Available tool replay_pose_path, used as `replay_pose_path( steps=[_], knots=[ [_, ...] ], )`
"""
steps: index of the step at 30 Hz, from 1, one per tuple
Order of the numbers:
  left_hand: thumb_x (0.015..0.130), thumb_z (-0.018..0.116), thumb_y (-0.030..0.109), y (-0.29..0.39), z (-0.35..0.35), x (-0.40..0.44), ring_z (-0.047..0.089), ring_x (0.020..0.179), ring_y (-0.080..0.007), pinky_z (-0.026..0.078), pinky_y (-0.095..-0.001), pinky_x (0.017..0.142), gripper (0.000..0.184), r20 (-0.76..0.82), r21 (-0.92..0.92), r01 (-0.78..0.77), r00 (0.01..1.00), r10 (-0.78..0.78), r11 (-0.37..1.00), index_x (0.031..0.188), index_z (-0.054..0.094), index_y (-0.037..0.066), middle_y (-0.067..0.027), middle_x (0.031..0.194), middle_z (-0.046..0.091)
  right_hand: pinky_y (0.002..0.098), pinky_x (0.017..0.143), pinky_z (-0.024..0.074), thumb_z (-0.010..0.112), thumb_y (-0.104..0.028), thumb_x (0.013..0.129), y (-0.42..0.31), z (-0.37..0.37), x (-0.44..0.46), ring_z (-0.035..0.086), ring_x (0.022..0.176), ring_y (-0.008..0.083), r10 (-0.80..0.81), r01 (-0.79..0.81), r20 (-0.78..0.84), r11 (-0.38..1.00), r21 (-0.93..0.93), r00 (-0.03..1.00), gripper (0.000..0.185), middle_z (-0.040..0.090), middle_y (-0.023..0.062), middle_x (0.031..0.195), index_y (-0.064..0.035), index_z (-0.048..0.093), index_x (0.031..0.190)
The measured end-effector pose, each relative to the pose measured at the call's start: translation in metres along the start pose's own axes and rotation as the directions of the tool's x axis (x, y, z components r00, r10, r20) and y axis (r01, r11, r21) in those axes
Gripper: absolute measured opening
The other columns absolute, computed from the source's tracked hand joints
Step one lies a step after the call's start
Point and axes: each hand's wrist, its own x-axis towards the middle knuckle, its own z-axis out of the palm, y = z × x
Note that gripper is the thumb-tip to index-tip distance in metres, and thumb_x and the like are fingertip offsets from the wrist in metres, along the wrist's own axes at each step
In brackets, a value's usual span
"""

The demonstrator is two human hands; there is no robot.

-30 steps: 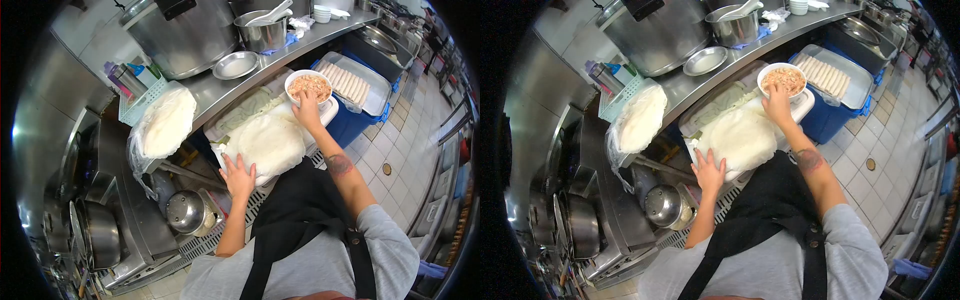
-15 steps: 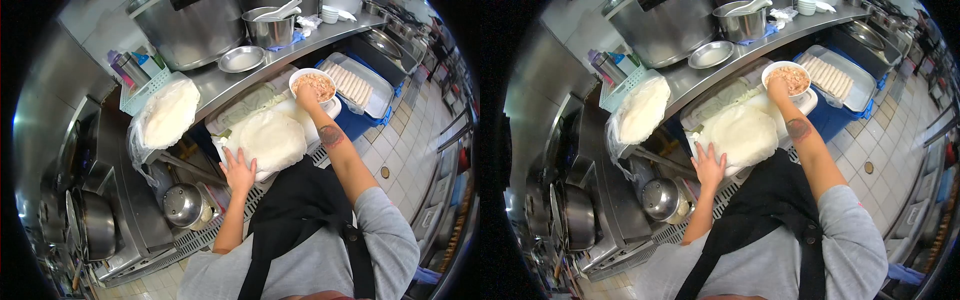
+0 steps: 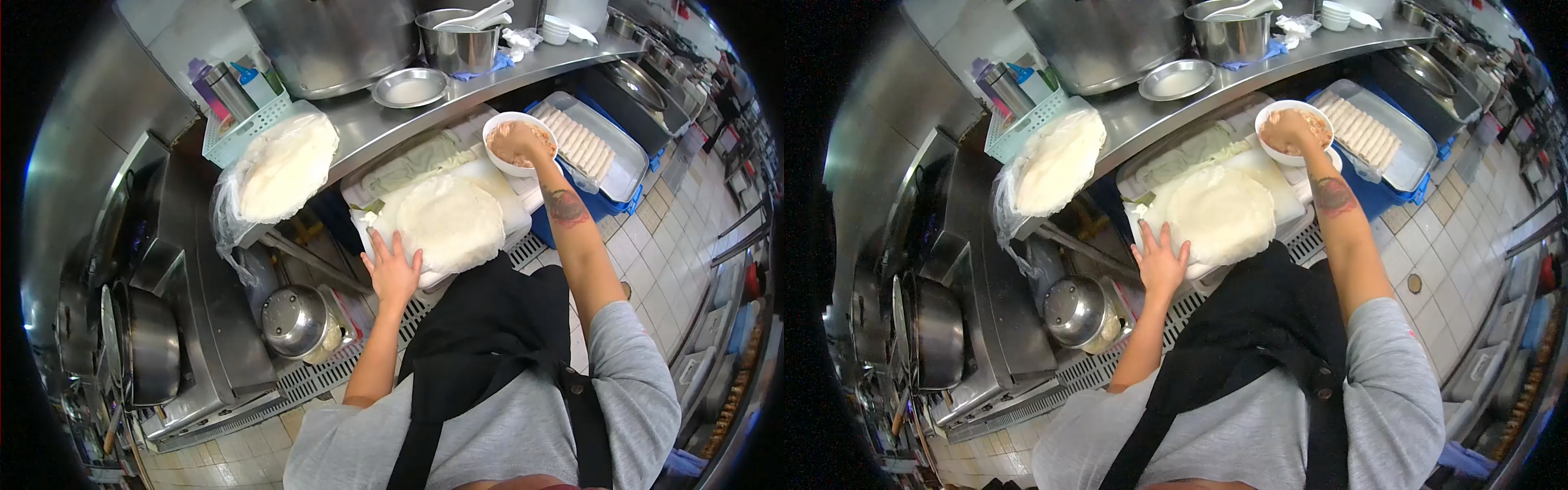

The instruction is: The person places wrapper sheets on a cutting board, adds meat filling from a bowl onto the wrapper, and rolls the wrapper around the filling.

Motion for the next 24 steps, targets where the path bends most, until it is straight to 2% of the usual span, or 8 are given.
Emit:
replay_pose_path(
  steps=[5,11,13,15,16,19,22,24],
  knots=[
    [0.092,0.060,0.050,0.000,0.001,-0.001,0.032,0.144,-0.0430,0.023,-0.0646,0.114,0.069,-0.003,-0.013,-0.009,1.000,0.009,1.000,0.143,0.047,0.005,-0.0356,0.155,0.023,0.0331,0.073,0.0534,0.081,-0.035,0.075,-0.004,-0.001,-0.011,0.070,0.080,0.0199,-0.132,0.039,0.322,0.959,0.279,0.938,0.047,0.075,0.0125,0.088,0.0019,0.074,0.104],
    [0.092,0.059,0.051,-0.003,0.004,0.001,0.029,0.146,-0.0430,0.023,-0.0647,0.114,0.069,-0.021,-0.010,-0.018,1.000,0.018,1.000,0.143,0.048,0.005,-0.0356,0.155,0.023,0.0355,0.073,0.0558,0.073,-0.012,0.075,-0.046,0.064,-0.132,0.071,0.078,0.0253,-0.640,0.538,0.166,0.737,0.409,0.750,0.035,0.073,0.0177,0.088,-0.0006,0.073,0.107],
    [0.092,0.059,0.051,0.000,-0.001,0.000,0.028,0.146,-0.0419,0.023,-0.0641,0.114,0.070,0.011,-0.005,-0.003,1.000,0.003,1.000,0.143,0.047,0.005,-0.0348,0.156,0.022,0.0378,0.087,0.0546,0.073,-0.011,0.078,-0.051,0.087,-0.179,0.069,0.100,0.0321,-0.660,0.582,0.192,0.739,0.340,0.726,0.044,0.069,0.0215,0.113,0.0007,0.066,0.120],
    [0.092,0.059,0.051,0.001,-0.003,0.001,0.028,0.146,-0.0412,0.022,-0.0637,0.115,0.070,0.032,-0.005,0.012,0.999,-0.012,1.000,0.144,0.047,0.005,-0.0343,0.156,0.022,0.0388,0.101,0.0483,0.071,-0.016,0.085,-0.044,0.105,-0.215,0.059,0.121,0.0344,-0.727,0.726,-0.038,0.680,0.098,0.686,0.048,0.058,0.0232,0.134,0.0013,0.059,0.128],
    [0.092,0.059,0.051,0.001,-0.004,0.002,0.028,0.147,-0.0408,0.022,-0.0635,0.115,0.070,0.031,0.002,0.017,0.999,-0.017,1.000,0.144,0.047,0.005,-0.0340,0.157,0.022,0.0407,0.110,0.0415,0.068,-0.020,0.089,-0.038,0.114,-0.221,0.052,0.131,0.0320,-0.687,0.687,-0.024,0.722,0.083,0.726,0.048,0.052,0.0203,0.142,-0.0002,0.057,0.131],
    [0.092,0.059,0.051,0.004,-0.004,0.002,0.029,0.147,-0.0397,0.022,-0.0629,0.116,0.070,0.043,0.013,0.025,0.999,-0.026,1.000,0.145,0.046,0.006,-0.0332,0.157,0.021,0.0440,0.110,0.0414,0.066,-0.019,0.090,-0.023,0.128,-0.227,0.054,0.129,0.0300,-0.736,0.732,-0.122,0.676,-0.087,0.665,0.041,0.057,0.0164,0.138,-0.0004,0.060,0.127],
    [0.092,0.058,0.052,0.003,-0.004,0.002,0.029,0.147,-0.0390,0.021,-0.0615,0.117,0.071,0.052,0.019,0.039,0.998,-0.040,0.999,0.146,0.046,0.007,-0.0323,0.158,0.021,0.0465,0.109,0.0423,0.068,-0.017,0.088,-0.022,0.136,-0.221,0.056,0.126,0.0278,-0.725,0.721,-0.155,0.687,-0.096,0.671,0.036,0.061,0.0135,0.133,-0.0027,0.064,0.122],
    [0.092,0.058,0.052,0.003,-0.005,0.001,0.029,0.147,-0.0386,0.020,-0.0612,0.117,0.071,0.067,0.022,0.043,0.997,-0.044,0.999,0.146,0.045,0.007,-0.0321,0.158,0.020,0.0457,0.105,0.0449,0.071,-0.016,0.085,-0.022,0.136,-0.213,0.059,0.119,0.0291,-0.690,0.703,-0.146,0.709,0.060,0.708,0.033,0.065,0.0126,0.122,-0.0039,0.067,0.115]
  ],
)
